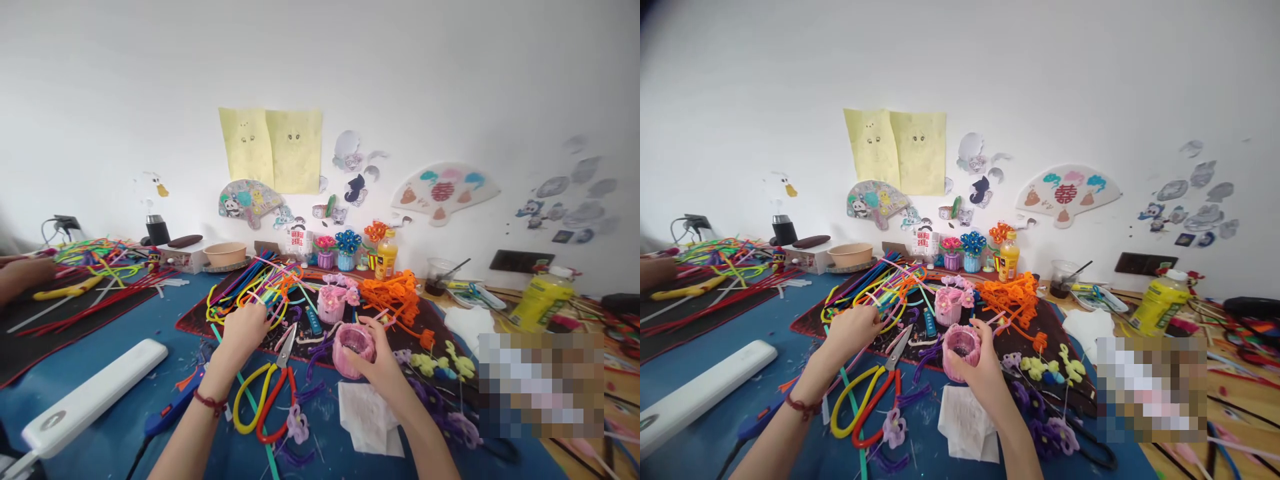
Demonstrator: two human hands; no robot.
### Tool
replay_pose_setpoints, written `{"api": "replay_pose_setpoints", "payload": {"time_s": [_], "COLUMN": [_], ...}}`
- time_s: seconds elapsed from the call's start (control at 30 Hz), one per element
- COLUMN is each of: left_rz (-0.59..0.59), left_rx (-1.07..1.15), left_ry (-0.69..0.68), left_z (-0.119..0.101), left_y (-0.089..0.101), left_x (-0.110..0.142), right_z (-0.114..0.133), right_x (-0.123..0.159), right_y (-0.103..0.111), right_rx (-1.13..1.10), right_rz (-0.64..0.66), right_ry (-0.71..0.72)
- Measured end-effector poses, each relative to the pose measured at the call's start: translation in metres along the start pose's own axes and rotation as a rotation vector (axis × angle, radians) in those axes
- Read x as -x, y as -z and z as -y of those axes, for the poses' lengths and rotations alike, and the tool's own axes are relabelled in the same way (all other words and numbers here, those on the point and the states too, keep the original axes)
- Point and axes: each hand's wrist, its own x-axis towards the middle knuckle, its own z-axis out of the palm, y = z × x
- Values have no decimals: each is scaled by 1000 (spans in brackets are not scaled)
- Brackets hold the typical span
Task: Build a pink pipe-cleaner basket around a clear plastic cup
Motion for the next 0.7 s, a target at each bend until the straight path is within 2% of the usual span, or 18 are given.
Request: {"api": "replay_pose_setpoints", "payload": {"time_s": [0.17, 0.3, 0.5, 0.7], "left_rz": [-3, -96, -363, -703], "left_rx": [6, 86, 350, 626], "left_ry": [-2, -7, -91, -130], "left_z": [-3, -3, 3, 0], "left_y": [0, 9, 32, 46], "left_x": [1, 6, 17, 37], "right_z": [1, 2, 3, 3], "right_x": [1, 3, 4, 5], "right_y": [3, 3, 6, 12], "right_rx": [5, 15, 66, 2], "right_rz": [4, 45, 58, 111], "right_ry": [-26, -90, -94, -65]}}
